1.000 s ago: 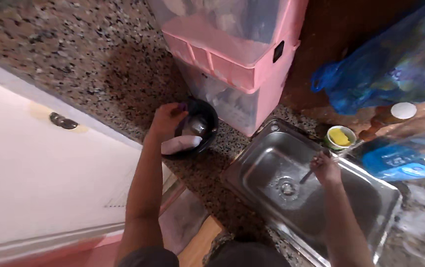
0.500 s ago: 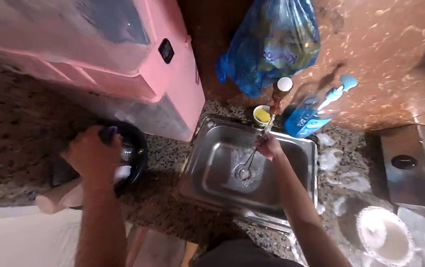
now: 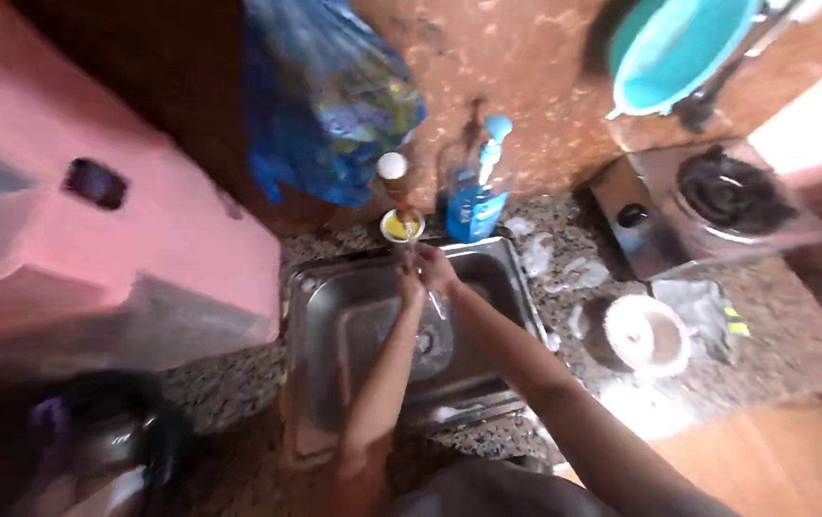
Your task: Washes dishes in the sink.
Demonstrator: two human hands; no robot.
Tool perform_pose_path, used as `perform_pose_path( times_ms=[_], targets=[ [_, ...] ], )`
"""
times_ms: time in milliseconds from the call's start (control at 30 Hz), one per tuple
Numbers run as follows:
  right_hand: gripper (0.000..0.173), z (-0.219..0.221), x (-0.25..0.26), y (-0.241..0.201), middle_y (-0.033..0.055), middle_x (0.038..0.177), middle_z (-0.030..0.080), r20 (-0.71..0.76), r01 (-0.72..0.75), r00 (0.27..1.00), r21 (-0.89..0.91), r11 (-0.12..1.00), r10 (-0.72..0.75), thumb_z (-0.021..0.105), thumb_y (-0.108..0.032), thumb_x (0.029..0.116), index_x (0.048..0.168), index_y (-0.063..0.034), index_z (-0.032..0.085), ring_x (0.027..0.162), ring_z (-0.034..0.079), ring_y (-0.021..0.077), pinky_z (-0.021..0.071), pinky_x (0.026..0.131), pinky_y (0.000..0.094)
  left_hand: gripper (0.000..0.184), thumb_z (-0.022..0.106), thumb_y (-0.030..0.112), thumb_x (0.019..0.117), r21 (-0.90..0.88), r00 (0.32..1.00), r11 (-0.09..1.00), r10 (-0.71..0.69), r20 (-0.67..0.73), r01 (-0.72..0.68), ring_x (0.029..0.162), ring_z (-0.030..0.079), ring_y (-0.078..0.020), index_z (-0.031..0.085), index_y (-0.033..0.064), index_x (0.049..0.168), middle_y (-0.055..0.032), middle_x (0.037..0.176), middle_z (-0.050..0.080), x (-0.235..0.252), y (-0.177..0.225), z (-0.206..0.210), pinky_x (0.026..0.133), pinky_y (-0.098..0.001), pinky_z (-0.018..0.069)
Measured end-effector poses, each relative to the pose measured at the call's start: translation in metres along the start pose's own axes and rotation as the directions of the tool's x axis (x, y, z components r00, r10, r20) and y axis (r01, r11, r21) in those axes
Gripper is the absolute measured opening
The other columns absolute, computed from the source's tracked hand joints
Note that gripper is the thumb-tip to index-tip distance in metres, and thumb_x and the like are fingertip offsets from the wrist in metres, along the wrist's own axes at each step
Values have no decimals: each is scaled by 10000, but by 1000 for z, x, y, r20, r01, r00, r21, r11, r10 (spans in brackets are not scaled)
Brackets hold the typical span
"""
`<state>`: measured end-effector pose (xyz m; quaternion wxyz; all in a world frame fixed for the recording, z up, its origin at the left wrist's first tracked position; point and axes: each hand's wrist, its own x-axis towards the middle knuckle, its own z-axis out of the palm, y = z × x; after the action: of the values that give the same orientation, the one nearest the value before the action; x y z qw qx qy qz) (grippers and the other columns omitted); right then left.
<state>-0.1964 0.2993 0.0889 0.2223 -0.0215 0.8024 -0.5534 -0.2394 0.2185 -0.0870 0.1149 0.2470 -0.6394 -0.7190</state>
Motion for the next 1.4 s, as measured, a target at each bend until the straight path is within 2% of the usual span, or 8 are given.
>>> perform_pose_path(
  times_ms=[100, 300, 567, 733, 900, 1000, 1267, 1400],
  targets=[
    [312, -9, 69, 91, 271, 1333, 631, -108, 334, 903, -431, 838, -415, 583, -107, 1010, 1280, 4, 693, 1245, 572, 466, 458, 1035, 604, 413, 420, 332, 1116, 72, 996, 995, -75, 41, 72, 804, 616, -152, 543, 11, 1343, -129, 1058, 635, 0, 0, 5, 737, -352, 562],
    [396, -90, 20, 137, 190, 1378, 630, -294, 237, 881, -403, 884, -370, 656, -199, 991, 1361, -60, 647, 1342, 531, 381, 372, 1171, 546, 474, 727, 315, 961, 150, 986, 976, 151, 71, -160, 697, 562, -82, 574, 7, 1287, -60, 941, 633, 17, -9, 4, 666, -289, 517],
    [749, -224, -157, 271, 344, 1399, 532, -941, -463, 231, 115, 879, 245, 774, -376, 898, 1454, 30, 479, 1304, 520, 507, 413, 1083, 655, 456, 773, 306, 917, 329, 949, 904, 195, 246, -271, 846, 650, -182, 630, -45, 1172, -148, 1002, 678, 42, 6, -15, 832, -415, 543],
    [449, -218, -170, 320, 294, 1127, 676, -778, -440, 412, 286, 851, 475, 688, -263, 982, 1262, 80, 613, 956, 695, 386, 558, 879, 566, 465, 743, 246, 944, 215, 958, 953, 160, 240, -213, 937, 677, -180, 606, -63, 1263, -174, 1103, 693, 31, 27, -12, 890, -376, 564],
    [372, -175, -153, 292, 139, 1023, 616, -839, -10, 380, 416, 909, 388, 507, -183, 1063, 1362, 38, 486, 770, 628, 153, 575, 707, 371, 368, 515, 382, 1078, 55, 964, 998, 2, 266, -17, 499, 451, -17, 626, 35, 1028, 35, 662, 535, 29, 39, -24, 467, -178, 411],
    [295, -157, -139, 267, 25, 930, 536, -826, 126, 438, 446, 886, 354, 430, -127, 1050, 1321, -17, 466, 688, 567, 57, 527, 621, 277, 629, 306, 545, 1095, 56, 963, 998, -25, 268, 10, 568, 478, -71, 631, 11, 1027, -13, 731, 568, 28, 46, -53, 543, -242, 442],
    [446, -61, -26, 198, 26, 1158, 649, -449, 124, 889, 415, 901, 84, 465, -278, 1095, 1463, -32, 417, 958, 668, 40, 590, 842, 264, 346, 310, 207, 1114, -50, 861, 862, 507, 45, -505, 487, 385, -1, 572, -1, 1201, 77, 636, 451, -17, 152, -183, 455, -176, 366],
    [328, -4, 34, 178, -12, 1029, 685, -75, -31, 992, 648, 761, 104, 304, -302, 1125, 1360, -123, 447, 880, 695, 68, 612, 749, 285, 284, 361, 137, 1121, 307, 901, 901, 379, -212, -307, 648, 520, -71, 534, 9, 1307, -7, 814, 539, -107, 266, -261, 653, -233, 492]
  ],
)
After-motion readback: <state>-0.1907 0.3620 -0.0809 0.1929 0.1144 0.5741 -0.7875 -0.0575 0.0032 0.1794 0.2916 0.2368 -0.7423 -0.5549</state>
